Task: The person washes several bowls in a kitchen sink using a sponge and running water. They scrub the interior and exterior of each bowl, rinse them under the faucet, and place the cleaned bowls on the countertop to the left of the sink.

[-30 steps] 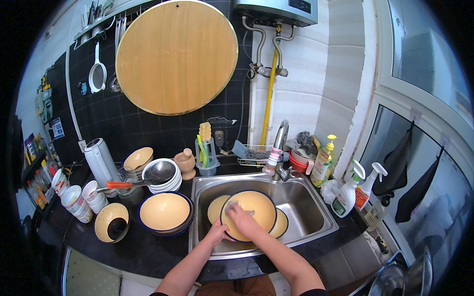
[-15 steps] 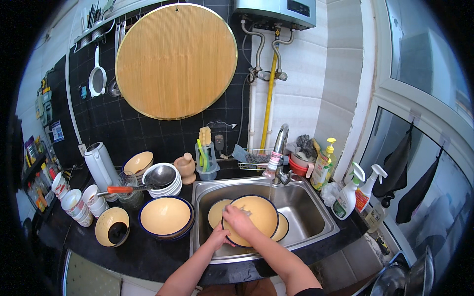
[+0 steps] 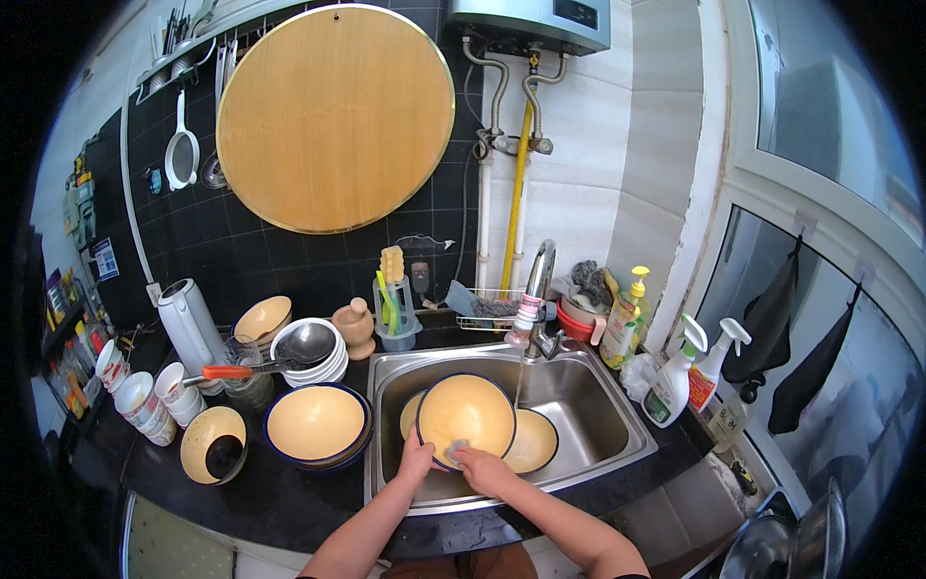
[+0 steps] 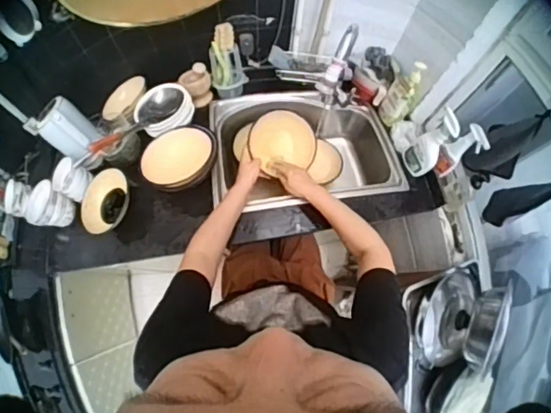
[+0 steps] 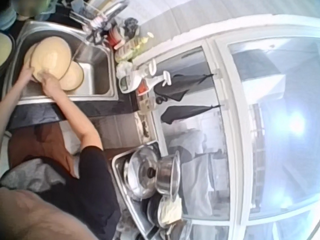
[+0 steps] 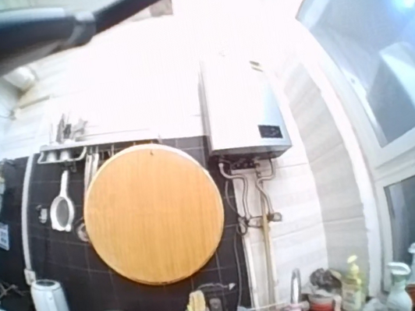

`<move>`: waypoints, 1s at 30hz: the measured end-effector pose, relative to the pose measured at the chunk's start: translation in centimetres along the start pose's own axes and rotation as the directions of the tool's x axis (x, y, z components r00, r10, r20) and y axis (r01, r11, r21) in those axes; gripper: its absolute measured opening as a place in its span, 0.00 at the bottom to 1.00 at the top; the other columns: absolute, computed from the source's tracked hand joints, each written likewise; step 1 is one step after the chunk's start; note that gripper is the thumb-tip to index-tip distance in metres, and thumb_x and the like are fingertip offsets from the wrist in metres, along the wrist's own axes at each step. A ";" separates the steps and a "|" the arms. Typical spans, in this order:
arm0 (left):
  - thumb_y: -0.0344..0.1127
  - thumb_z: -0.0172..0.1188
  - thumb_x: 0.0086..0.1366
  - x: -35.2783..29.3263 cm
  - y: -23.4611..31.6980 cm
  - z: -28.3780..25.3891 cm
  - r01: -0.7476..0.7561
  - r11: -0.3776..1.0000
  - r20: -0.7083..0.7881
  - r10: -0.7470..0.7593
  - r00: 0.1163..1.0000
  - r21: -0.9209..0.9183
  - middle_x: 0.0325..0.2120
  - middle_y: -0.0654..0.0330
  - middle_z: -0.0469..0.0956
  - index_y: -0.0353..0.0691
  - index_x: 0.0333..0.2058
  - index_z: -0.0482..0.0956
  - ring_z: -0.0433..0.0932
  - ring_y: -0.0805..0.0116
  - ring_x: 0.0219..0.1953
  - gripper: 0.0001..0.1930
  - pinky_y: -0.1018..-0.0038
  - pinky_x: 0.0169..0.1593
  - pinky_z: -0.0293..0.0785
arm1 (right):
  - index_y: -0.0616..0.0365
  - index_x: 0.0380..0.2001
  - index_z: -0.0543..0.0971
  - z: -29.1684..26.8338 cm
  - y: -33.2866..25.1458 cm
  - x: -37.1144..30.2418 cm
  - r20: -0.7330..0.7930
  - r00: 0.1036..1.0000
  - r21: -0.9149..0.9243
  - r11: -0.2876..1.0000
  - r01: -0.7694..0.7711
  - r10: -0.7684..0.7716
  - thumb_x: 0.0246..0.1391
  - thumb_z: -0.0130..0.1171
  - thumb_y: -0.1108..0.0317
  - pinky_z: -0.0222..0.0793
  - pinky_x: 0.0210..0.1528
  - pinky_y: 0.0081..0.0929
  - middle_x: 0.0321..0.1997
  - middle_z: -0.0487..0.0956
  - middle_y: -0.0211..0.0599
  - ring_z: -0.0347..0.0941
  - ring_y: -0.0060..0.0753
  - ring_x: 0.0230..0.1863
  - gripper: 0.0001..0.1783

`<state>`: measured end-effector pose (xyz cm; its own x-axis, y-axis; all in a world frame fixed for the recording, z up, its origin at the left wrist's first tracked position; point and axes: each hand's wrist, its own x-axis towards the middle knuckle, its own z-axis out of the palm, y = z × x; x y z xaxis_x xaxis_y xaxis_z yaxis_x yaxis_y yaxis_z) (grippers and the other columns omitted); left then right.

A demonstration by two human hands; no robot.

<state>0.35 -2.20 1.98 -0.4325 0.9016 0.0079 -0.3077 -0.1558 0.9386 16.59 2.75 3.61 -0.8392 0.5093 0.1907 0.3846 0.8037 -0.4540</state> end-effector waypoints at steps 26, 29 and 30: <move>0.35 0.33 0.67 -0.9 0.9 1.4 0.129 0.990 0.152 -0.120 0.981 -0.053 0.29 0.45 0.74 0.38 0.44 0.59 0.75 0.62 0.18 0.11 0.69 0.23 0.76 | 0.55 0.56 0.59 -3.4 1.9 2.2 0.375 0.862 -0.050 0.936 -0.348 0.341 0.54 0.38 0.48 0.54 0.57 0.33 0.57 0.66 0.37 0.57 0.38 0.59 0.31; 0.36 0.34 0.67 0.2 -0.6 1.0 0.107 0.994 0.082 -0.105 0.991 -0.025 0.31 0.46 0.74 0.38 0.45 0.59 0.76 0.63 0.23 0.11 0.70 0.26 0.76 | 0.48 0.61 0.53 1.1 4.8 2.5 0.284 0.890 -0.250 0.924 -0.289 0.356 0.53 0.40 0.47 0.47 0.62 0.40 0.66 0.50 0.33 0.49 0.45 0.64 0.34; 0.36 0.34 0.67 0.0 -0.6 0.3 0.099 0.995 0.103 -0.099 0.990 0.000 0.34 0.48 0.74 0.39 0.44 0.60 0.76 0.65 0.25 0.11 0.72 0.28 0.76 | 0.46 0.61 0.52 0.5 4.6 2.4 0.302 0.876 -0.303 0.909 -0.287 0.377 0.53 0.41 0.48 0.46 0.62 0.43 0.66 0.48 0.32 0.47 0.46 0.64 0.33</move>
<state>0.79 -2.03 1.55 -0.3102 0.9494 -0.0491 -0.3486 -0.0656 0.9350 16.12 7.49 1.55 -0.7057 0.6563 -0.2669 0.7070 0.6772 -0.2040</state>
